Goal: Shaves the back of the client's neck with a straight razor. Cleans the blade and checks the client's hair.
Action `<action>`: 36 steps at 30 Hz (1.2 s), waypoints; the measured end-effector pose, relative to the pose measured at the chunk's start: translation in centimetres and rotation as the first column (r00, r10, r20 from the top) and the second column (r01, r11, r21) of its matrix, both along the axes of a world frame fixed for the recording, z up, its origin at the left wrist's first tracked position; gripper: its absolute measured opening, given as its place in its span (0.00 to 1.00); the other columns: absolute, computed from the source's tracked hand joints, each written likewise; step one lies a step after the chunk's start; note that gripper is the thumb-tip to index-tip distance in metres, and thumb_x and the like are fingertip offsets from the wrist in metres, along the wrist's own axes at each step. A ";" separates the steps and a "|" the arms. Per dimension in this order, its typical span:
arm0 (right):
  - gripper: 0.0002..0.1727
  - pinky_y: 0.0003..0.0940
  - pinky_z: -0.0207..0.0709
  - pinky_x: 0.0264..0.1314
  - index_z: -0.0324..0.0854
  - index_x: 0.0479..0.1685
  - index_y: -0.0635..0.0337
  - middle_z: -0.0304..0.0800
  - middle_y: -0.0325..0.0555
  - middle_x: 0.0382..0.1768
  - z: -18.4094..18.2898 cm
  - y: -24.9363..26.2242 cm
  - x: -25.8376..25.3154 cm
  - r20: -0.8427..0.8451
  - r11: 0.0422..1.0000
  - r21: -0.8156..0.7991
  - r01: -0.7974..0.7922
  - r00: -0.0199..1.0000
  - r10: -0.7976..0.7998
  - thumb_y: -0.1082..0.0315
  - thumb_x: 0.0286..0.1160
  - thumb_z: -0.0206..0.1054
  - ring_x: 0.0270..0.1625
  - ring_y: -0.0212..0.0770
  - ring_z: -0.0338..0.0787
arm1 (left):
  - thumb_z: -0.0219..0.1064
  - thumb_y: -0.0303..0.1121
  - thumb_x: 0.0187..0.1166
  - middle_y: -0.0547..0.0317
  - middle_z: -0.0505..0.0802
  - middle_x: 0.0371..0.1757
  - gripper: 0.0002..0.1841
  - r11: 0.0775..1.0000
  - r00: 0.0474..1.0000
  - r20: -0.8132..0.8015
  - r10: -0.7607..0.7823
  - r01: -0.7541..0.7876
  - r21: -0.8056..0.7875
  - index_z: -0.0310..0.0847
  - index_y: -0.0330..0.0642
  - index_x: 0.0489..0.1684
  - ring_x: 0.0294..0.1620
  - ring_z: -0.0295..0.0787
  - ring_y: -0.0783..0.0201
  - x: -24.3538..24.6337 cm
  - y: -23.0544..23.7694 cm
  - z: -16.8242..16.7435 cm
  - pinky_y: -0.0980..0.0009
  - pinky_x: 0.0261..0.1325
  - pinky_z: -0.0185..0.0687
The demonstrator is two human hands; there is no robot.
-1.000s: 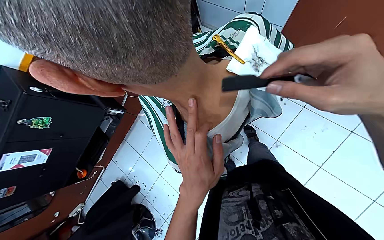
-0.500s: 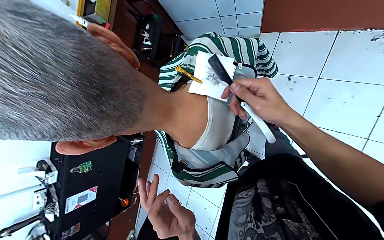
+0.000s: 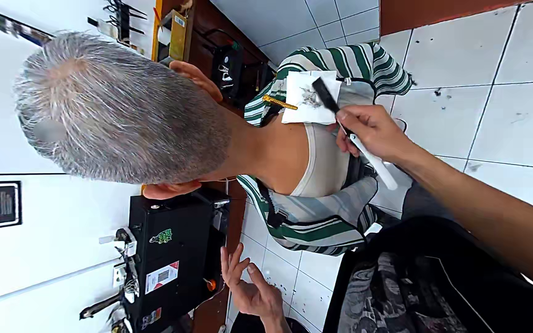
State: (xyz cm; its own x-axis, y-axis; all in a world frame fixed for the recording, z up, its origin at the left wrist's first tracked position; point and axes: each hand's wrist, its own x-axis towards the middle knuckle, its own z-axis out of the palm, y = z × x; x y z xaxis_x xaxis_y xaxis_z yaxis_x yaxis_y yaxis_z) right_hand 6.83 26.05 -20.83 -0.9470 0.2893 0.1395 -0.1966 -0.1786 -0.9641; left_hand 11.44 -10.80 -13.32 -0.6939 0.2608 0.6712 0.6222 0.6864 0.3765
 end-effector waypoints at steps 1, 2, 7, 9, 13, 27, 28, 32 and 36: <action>0.20 0.20 0.73 0.14 0.82 0.49 0.64 0.84 0.33 0.17 0.0 -0.1 0.0 0.024 0.999 0.019 -0.026 0.999 0.026 0.64 0.96 0.44 0.12 0.23 0.77 | 0.52 0.35 0.88 0.59 0.89 0.66 0.09 1.000 1.000 -0.008 -0.020 0.020 -0.003 0.77 0.47 0.40 0.80 0.78 0.57 -0.3 -0.2 0.1 0.59 0.82 0.72; 0.20 0.21 0.72 0.13 0.82 0.50 0.65 0.82 0.34 0.17 0.0 -0.1 0.1 0.081 1.000 0.022 -0.004 0.997 0.003 0.64 0.96 0.44 0.12 0.24 0.75 | 0.52 0.35 0.88 0.59 0.89 0.67 0.09 0.999 0.999 -0.014 -0.042 0.042 -0.003 0.78 0.47 0.40 0.80 0.78 0.57 -0.7 -0.3 0.2 0.59 0.81 0.73; 0.24 0.27 0.84 0.35 0.77 0.61 0.70 0.88 0.35 0.29 -0.3 0.1 3.7 0.175 0.870 0.063 0.490 0.853 -0.493 0.62 0.96 0.39 0.28 0.25 0.85 | 0.53 0.35 0.88 0.62 0.90 0.63 0.09 0.993 0.992 -0.043 -0.118 0.118 0.011 0.80 0.47 0.44 0.76 0.81 0.60 -1.6 -1.7 0.3 0.60 0.80 0.75; 0.26 0.32 0.85 0.52 0.75 0.60 0.71 0.93 0.42 0.41 -0.5 0.0 6.9 0.114 0.814 0.122 0.567 0.807 -0.579 0.59 0.97 0.36 0.43 0.28 0.91 | 0.56 0.33 0.87 0.64 0.90 0.57 0.09 0.996 0.994 -0.083 -0.077 0.081 0.041 0.82 0.43 0.47 0.70 0.84 0.65 -1.0 -2.6 0.0 0.63 0.75 0.80; 0.25 0.27 0.81 0.38 0.74 0.62 0.63 0.94 0.44 0.51 -1.5 1.3 13.2 0.200 0.826 0.241 0.510 0.806 -0.556 0.54 0.97 0.38 0.42 0.29 0.91 | 0.57 0.33 0.88 0.74 0.88 0.48 0.08 0.981 0.999 -0.045 -0.007 0.015 0.194 0.84 0.50 0.50 0.53 0.87 0.76 1.7 -1.6 -0.9 0.76 0.58 0.86; 0.20 0.26 0.88 0.24 0.73 0.53 0.46 0.99 0.43 0.47 8.4 -11.6 20.0 -0.011 0.894 -0.214 0.395 0.914 -0.406 0.48 0.96 0.39 0.42 0.40 0.99 | 0.54 0.29 0.87 0.37 0.93 0.55 0.22 0.660 0.593 0.308 -0.744 0.724 0.199 0.76 0.21 0.72 0.55 0.94 0.51 7.4 8.8 -2.9 0.61 0.62 0.88; 0.19 0.26 0.88 0.24 0.73 0.53 0.46 0.98 0.43 0.49 8.6 -13.5 20.1 -0.028 0.876 -0.241 0.417 0.899 -0.436 0.48 0.96 0.39 0.44 0.41 0.99 | 0.55 0.29 0.86 0.42 0.94 0.45 0.20 0.650 0.606 0.247 -0.756 0.739 0.179 0.79 0.22 0.68 0.43 0.95 0.55 7.0 7.6 -3.2 0.64 0.51 0.90; 0.19 0.36 0.93 0.34 0.73 0.55 0.44 0.96 0.46 0.59 9.6 -23.3 20.0 -0.041 0.776 -0.386 0.498 0.831 -0.554 0.46 0.95 0.41 0.56 0.47 0.98 | 0.60 0.27 0.81 0.47 0.96 0.36 0.15 0.597 0.590 0.096 -0.802 0.794 0.109 0.88 0.26 0.55 0.34 0.95 0.58 4.7 2.8 -4.9 0.67 0.41 0.91; 0.19 0.51 0.88 0.64 0.76 0.56 0.41 0.91 0.42 0.68 11.3 -30.8 19.3 -0.072 0.733 -0.422 0.534 0.786 -0.614 0.45 0.94 0.43 0.73 0.48 0.88 | 0.65 0.25 0.74 0.43 0.98 0.40 0.09 0.473 0.483 0.002 -0.875 0.856 0.209 0.89 0.26 0.40 0.36 0.97 0.55 4.7 0.5 -6.1 0.66 0.44 0.92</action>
